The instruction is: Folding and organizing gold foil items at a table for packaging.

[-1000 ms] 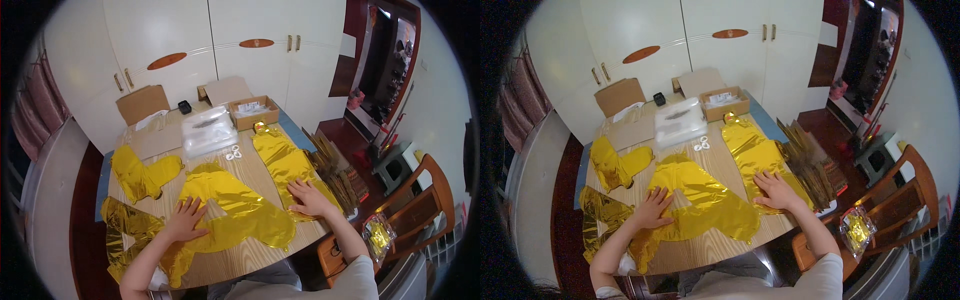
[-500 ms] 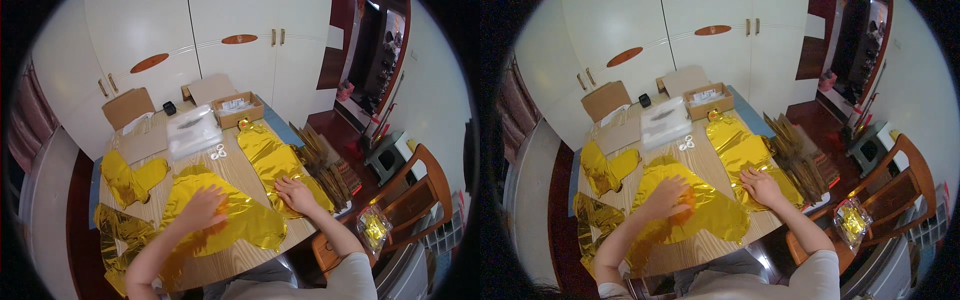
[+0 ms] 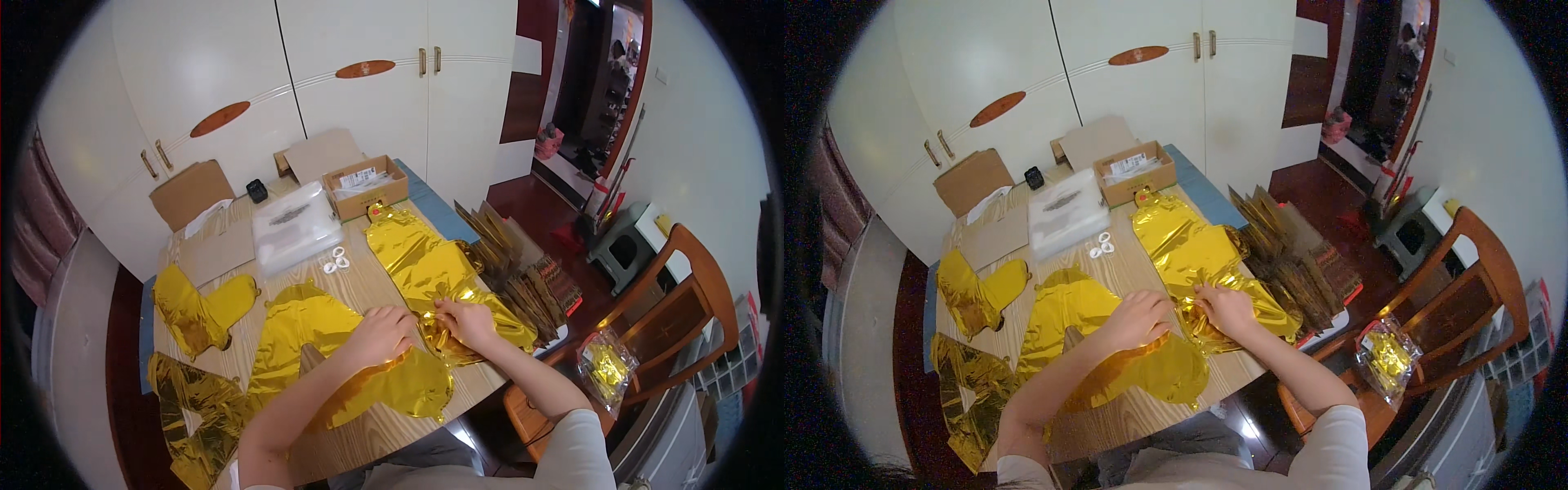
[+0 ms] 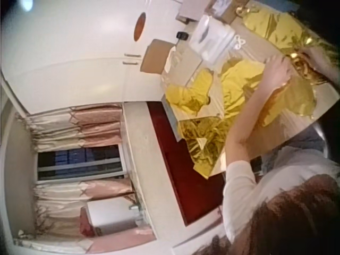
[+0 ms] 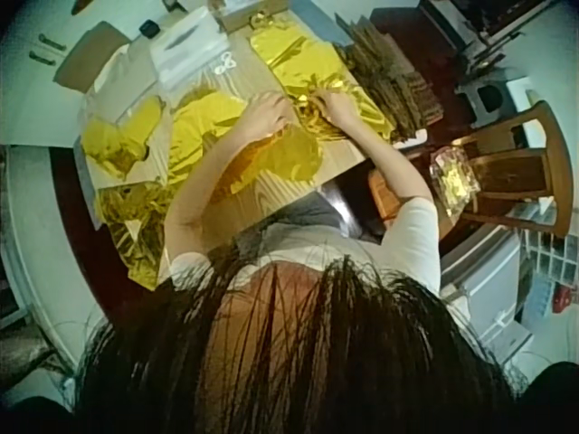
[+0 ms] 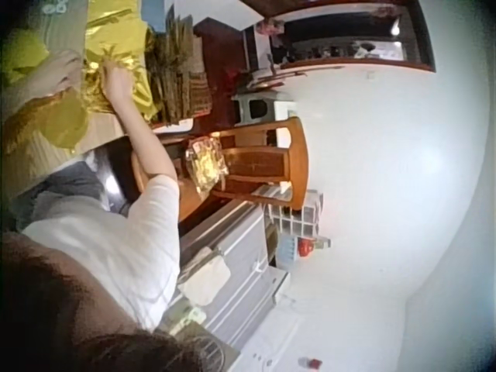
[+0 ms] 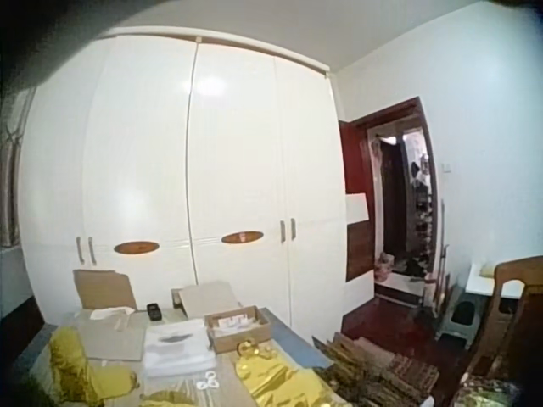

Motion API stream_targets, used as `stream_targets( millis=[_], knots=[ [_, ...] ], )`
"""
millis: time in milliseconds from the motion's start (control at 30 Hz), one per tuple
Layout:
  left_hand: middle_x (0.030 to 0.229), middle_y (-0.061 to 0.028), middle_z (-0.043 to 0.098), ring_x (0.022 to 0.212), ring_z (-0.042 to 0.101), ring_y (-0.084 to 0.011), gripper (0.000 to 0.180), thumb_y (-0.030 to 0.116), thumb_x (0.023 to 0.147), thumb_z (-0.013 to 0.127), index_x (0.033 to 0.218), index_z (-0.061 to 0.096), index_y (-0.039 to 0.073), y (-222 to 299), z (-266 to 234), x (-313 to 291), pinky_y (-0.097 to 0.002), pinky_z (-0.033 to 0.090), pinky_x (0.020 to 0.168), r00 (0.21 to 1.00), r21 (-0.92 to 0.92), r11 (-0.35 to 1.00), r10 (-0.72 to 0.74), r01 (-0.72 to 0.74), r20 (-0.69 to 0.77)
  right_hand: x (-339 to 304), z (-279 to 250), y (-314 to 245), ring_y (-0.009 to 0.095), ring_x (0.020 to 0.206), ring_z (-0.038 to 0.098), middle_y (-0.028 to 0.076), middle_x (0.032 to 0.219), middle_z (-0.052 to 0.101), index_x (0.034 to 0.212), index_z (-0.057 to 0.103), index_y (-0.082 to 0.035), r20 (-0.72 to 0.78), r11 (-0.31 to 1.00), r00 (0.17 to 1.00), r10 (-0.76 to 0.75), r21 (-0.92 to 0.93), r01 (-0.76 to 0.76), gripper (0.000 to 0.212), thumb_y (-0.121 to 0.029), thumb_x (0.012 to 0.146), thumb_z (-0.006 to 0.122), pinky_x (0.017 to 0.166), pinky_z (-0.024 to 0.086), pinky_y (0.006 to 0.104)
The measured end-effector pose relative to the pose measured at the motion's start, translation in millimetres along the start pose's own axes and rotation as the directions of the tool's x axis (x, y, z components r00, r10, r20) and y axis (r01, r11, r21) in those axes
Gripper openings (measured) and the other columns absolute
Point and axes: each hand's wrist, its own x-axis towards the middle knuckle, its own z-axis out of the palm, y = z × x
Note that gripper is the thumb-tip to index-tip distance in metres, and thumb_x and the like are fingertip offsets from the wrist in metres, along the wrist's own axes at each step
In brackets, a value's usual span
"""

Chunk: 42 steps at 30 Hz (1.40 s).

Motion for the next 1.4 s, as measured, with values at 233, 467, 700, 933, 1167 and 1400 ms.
stream_targets(
  millis=[233, 467, 700, 933, 1167, 1400],
  knots=[
    [0.109, -0.0047, 0.06, 0.108, 0.052, -0.0227, 0.028, 0.028, 0.085, 0.06, 0.106, 0.063, 0.01, -4, 6, 4, -0.0386, 0.037, 0.093, 0.993, 0.023, 0.993, 0.12, -0.119, -0.017, 7, -4, -1, 0.028, 0.066, 0.064, 0.009, 0.078, 0.067, 0.092, 0.068, -0.014, 0.01, 0.982, 0.99, 0.143, 0.122, -0.143, 0.018, -0.029, 0.086, 0.062, 0.057, 0.049, 0.0386],
    [0.105, -0.0052, 0.06, 0.106, 0.053, -0.023, 0.031, 0.031, 0.087, 0.059, 0.107, 0.062, 0.008, -14, 17, 27, -0.0379, 0.039, 0.091, 0.997, 0.013, 0.998, 0.069, -0.069, 0.019, 25, 1, 49, 0.014, 0.061, 0.053, 0.004, 0.068, 0.059, 0.084, 0.061, -0.002, 0.074, 0.722, 0.965, 0.253, 0.649, -0.239, 0.015, -0.016, 0.09, 0.06, 0.058, 0.042, 0.03],
    [0.105, -0.0127, 0.057, 0.105, 0.054, -0.0296, 0.046, 0.043, 0.086, 0.059, 0.113, 0.058, 0.005, -26, 10, 67, -0.0412, 0.039, 0.091, 0.993, 0.166, 0.98, -0.114, 0.11, 0.016, 31, -8, 41, 0.007, 0.064, 0.043, -0.002, 0.07, 0.05, 0.085, 0.056, -0.004, 0.267, 0.447, 0.864, 0.426, 0.768, -0.458, 0.017, -0.017, 0.096, 0.054, 0.06, 0.038, 0.026],
    [0.123, -0.0188, 0.051, 0.118, 0.046, -0.0338, 0.075, 0.06, 0.079, 0.06, 0.125, 0.05, 0.002, -53, 15, 93, -0.0468, 0.037, 0.095, 0.955, 0.228, 0.957, -0.224, 0.179, 0.193, 37, -49, 27, 0.006, 0.067, 0.044, -0.004, 0.073, 0.049, 0.085, 0.054, -0.007, 0.379, 0.202, 0.781, 0.497, 0.824, -0.528, 0.02, -0.021, 0.099, 0.05, 0.065, 0.039, 0.0241],
    [0.149, -0.0234, 0.023, 0.137, 0.02, -0.0449, 0.1, 0.082, 0.067, 0.05, 0.145, 0.034, 0.022, -77, 28, 87, -0.0642, 0.02, 0.1, 0.937, 0.282, 0.941, -0.256, 0.186, 0.237, 71, -93, 77, 0.023, 0.09, 0.064, 0.012, 0.103, 0.064, 0.117, 0.057, -0.003, 0.461, -0.431, 0.781, 0.421, 0.859, -0.275, 0.037, -0.029, 0.098, 0.039, 0.075, 0.055, 0.0348],
    [0.15, -0.0249, 0.021, 0.136, 0.022, -0.047, 0.098, 0.083, 0.063, 0.054, 0.141, 0.038, 0.026, -78, 24, 103, -0.0621, 0.024, 0.098, 0.928, 0.242, 0.948, -0.268, 0.206, 0.26, 80, -136, 203, 0.025, 0.087, 0.064, 0.013, 0.102, 0.063, 0.117, 0.056, -0.002, 0.072, -0.312, 0.952, 0.296, 0.95, 0.025, 0.036, -0.028, 0.097, 0.041, 0.073, 0.056, 0.0363]
  ],
)
